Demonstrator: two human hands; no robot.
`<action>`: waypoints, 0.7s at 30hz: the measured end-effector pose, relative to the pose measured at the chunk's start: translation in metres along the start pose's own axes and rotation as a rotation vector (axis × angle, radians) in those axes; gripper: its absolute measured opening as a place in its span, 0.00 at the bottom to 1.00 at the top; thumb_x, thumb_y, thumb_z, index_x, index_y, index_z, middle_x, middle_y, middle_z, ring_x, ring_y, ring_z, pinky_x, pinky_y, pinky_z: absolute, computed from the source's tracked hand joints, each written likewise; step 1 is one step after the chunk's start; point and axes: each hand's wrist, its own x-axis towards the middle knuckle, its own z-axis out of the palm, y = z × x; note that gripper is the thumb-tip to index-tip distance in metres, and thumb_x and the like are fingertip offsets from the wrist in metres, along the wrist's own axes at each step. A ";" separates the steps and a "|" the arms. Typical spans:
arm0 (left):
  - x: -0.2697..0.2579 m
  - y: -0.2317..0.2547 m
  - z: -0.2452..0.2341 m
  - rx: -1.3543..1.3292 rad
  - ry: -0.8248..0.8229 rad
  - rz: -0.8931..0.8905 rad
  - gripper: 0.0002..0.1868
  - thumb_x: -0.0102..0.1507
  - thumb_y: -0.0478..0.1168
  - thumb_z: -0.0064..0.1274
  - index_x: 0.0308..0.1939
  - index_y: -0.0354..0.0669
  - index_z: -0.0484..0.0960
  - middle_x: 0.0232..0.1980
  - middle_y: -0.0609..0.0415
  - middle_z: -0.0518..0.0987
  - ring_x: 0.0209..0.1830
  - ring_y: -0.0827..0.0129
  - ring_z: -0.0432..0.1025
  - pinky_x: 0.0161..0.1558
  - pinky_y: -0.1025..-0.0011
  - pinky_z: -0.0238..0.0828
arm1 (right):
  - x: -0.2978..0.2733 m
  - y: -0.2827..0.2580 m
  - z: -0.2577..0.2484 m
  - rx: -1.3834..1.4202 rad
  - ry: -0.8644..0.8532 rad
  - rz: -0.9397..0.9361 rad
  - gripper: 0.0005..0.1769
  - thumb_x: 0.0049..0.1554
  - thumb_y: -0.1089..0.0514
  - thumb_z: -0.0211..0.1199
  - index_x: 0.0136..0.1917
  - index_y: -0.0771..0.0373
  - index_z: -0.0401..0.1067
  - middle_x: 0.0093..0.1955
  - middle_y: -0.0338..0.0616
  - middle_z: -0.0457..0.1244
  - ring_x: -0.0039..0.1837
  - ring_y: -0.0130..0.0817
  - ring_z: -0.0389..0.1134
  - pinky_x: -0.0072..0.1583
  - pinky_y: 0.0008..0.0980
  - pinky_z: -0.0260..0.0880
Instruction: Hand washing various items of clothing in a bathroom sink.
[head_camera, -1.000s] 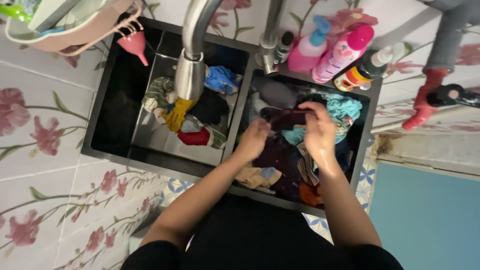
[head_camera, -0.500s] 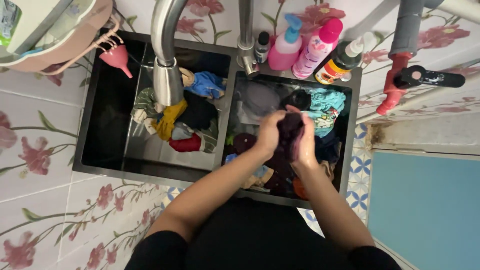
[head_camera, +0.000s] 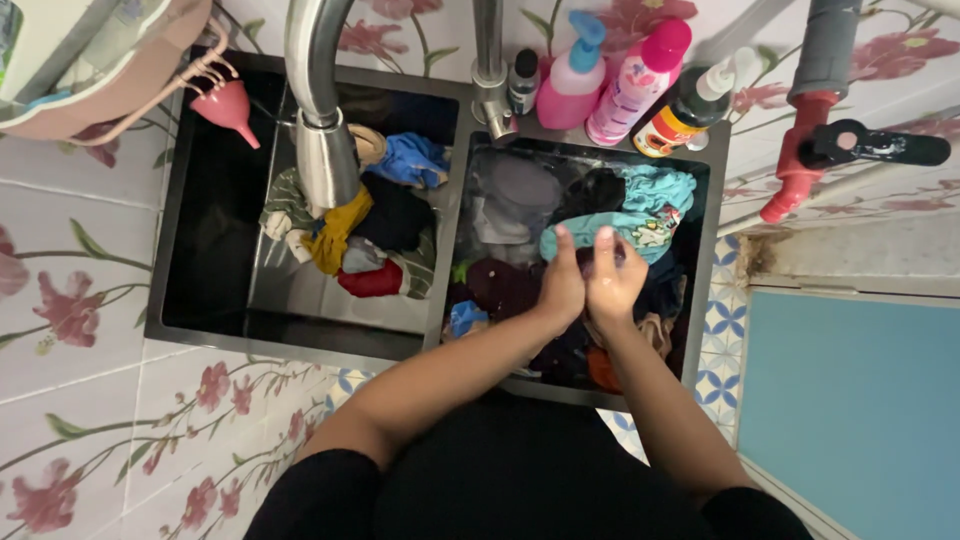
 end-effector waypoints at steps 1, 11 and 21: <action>0.003 -0.005 0.001 -0.002 0.001 -0.003 0.45 0.68 0.72 0.22 0.52 0.35 0.79 0.49 0.48 0.81 0.49 0.65 0.73 0.54 0.65 0.68 | -0.001 -0.002 -0.001 -0.003 -0.002 0.002 0.21 0.67 0.50 0.62 0.41 0.70 0.73 0.33 0.34 0.63 0.35 0.19 0.59 0.38 0.24 0.59; 0.018 -0.006 -0.009 0.391 -0.271 0.065 0.48 0.71 0.70 0.11 0.36 0.31 0.77 0.37 0.42 0.79 0.38 0.55 0.73 0.47 0.59 0.68 | -0.008 -0.037 -0.001 -0.142 -0.030 -0.307 0.22 0.70 0.54 0.53 0.37 0.69 0.65 0.31 0.36 0.57 0.36 0.23 0.54 0.39 0.29 0.55; 0.040 0.004 -0.071 -0.171 -0.187 0.075 0.40 0.73 0.66 0.24 0.55 0.35 0.81 0.54 0.46 0.83 0.53 0.60 0.76 0.58 0.61 0.71 | 0.009 -0.033 0.037 -0.108 -0.332 -0.593 0.19 0.62 0.58 0.41 0.57 0.66 0.71 0.56 0.50 0.63 0.61 0.41 0.62 0.66 0.37 0.59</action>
